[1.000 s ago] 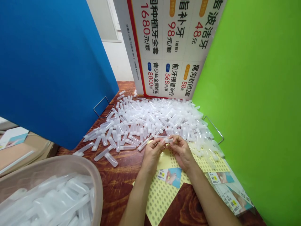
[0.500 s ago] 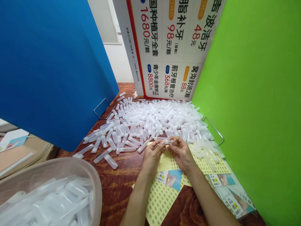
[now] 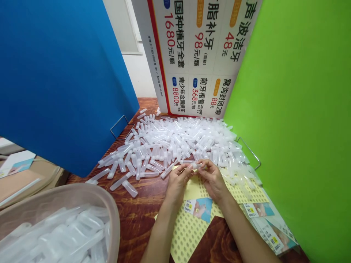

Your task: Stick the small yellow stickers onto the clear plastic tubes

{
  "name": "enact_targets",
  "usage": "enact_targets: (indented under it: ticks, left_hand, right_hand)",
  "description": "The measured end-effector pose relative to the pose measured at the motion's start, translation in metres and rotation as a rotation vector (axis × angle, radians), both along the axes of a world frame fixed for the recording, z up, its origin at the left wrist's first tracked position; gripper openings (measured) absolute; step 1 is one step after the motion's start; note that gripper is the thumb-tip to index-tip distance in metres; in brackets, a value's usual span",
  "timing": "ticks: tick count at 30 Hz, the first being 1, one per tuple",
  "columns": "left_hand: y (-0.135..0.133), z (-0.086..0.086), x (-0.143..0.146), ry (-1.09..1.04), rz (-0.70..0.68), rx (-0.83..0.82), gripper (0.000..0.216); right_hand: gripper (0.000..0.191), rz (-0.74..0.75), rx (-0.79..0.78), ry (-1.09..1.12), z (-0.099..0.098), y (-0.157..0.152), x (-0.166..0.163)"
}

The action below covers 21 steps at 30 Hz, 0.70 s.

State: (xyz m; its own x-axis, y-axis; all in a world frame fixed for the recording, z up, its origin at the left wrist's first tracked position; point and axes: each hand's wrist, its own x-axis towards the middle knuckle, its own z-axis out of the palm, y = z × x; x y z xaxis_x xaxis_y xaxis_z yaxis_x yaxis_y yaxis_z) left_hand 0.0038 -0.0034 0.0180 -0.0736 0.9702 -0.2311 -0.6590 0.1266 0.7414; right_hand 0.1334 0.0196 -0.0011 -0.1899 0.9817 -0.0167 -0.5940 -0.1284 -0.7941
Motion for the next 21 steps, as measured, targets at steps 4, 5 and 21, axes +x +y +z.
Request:
enact_targets:
  ticks: [4,5,21]
  left_hand:
    - [0.0009,-0.0018,-0.0005,0.027,0.002,-0.01,0.037]
    - [0.0009,-0.002,-0.0005,0.031,0.004,-0.015,0.038]
    - [0.0001,-0.0031,0.0003,0.044,0.029,-0.015,0.035]
  right_hand:
    - [0.03,-0.004,0.002,-0.013,-0.0008,0.0008,0.0005]
    - [0.03,-0.006,0.001,-0.013,-0.0008,0.0008,0.0006]
    - [0.03,-0.031,-0.014,-0.028,0.0013,-0.0002,0.0003]
